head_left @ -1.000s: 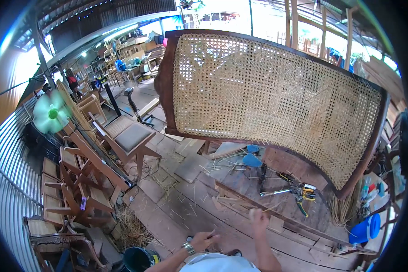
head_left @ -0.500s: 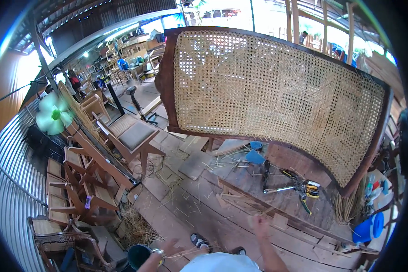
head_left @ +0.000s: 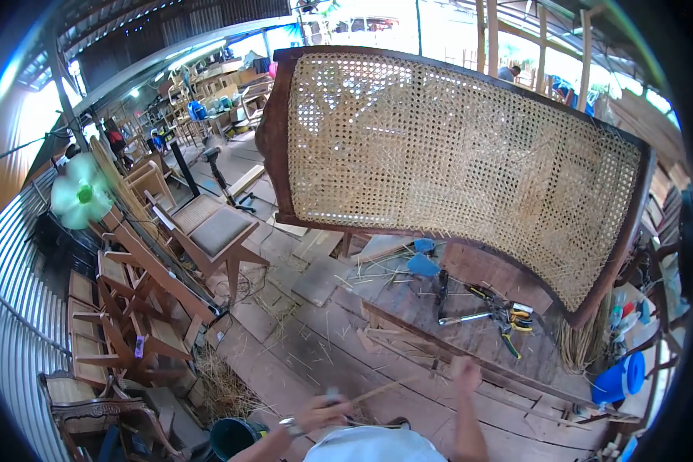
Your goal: The person touches a woven cane chair back by hand, selects rattan strips from a bundle, and trims and sands the strips using a knife and a sanding block.
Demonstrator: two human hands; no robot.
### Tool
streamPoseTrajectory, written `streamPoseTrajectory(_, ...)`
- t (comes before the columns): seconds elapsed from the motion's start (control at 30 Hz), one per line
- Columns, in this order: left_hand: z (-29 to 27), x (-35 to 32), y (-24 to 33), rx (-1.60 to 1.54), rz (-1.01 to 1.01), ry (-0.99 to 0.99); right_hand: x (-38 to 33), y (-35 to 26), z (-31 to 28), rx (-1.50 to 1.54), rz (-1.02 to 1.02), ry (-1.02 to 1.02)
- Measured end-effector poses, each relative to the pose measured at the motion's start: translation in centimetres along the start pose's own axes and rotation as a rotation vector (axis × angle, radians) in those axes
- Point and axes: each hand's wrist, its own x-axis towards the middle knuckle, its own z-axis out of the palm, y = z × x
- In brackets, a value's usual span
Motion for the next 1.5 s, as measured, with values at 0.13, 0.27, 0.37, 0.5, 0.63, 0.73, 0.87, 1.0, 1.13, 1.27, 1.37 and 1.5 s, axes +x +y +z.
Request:
streamPoseTrajectory(0.13,-8.6,-25.1,2.3,-0.042,0.309,0.873,7.2,5.5,-8.2,-0.070,0.368,-0.194)
streamPoseTrajectory(0.27,-11.9,-24.7,1.0,0.067,0.247,1.047,7.4,7.3,-10.3,0.610,0.762,-0.371)
streamPoseTrajectory(0.37,-12.3,-18.3,-3.3,0.093,0.156,0.994,-2.5,-0.9,-2.8,0.784,0.818,-0.631)
streamPoseTrajectory(0.5,-7.3,-7.2,-8.6,0.078,0.100,0.749,-12.9,-16.3,2.6,0.848,0.677,-1.269)
streamPoseTrajectory(0.63,3.2,5.4,-5.1,0.368,0.109,0.536,-18.1,-26.2,1.5,0.994,0.659,-1.363)
streamPoseTrajectory(0.73,5.3,6.5,-5.1,0.528,-0.032,0.588,-19.1,-31.9,-1.9,0.966,0.398,-1.326)
streamPoseTrajectory(0.87,6.3,7.7,-6.7,0.612,-0.142,0.541,-17.3,-32.4,-3.6,1.004,0.333,-1.286)
streamPoseTrajectory(1.0,7.0,7.3,-8.4,0.666,0.032,0.634,-15.4,-30.9,-6.1,1.086,0.659,-1.312)
streamPoseTrajectory(1.13,-0.9,5.3,-16.0,0.986,-0.120,0.649,-7.6,-27.0,-6.3,1.105,0.957,-1.046)
streamPoseTrajectory(1.27,-15.0,-11.3,-25.4,1.356,-0.503,0.561,6.4,-21.3,-10.3,1.724,1.161,-0.496)
streamPoseTrajectory(1.37,-16.8,-13.3,-22.9,1.440,-0.796,0.403,7.9,-19.0,-11.5,1.435,0.870,-0.642)
streamPoseTrajectory(1.5,-16.9,-9.8,-15.9,1.400,-0.814,0.440,9.7,-17.8,-11.8,1.009,0.477,-0.820)
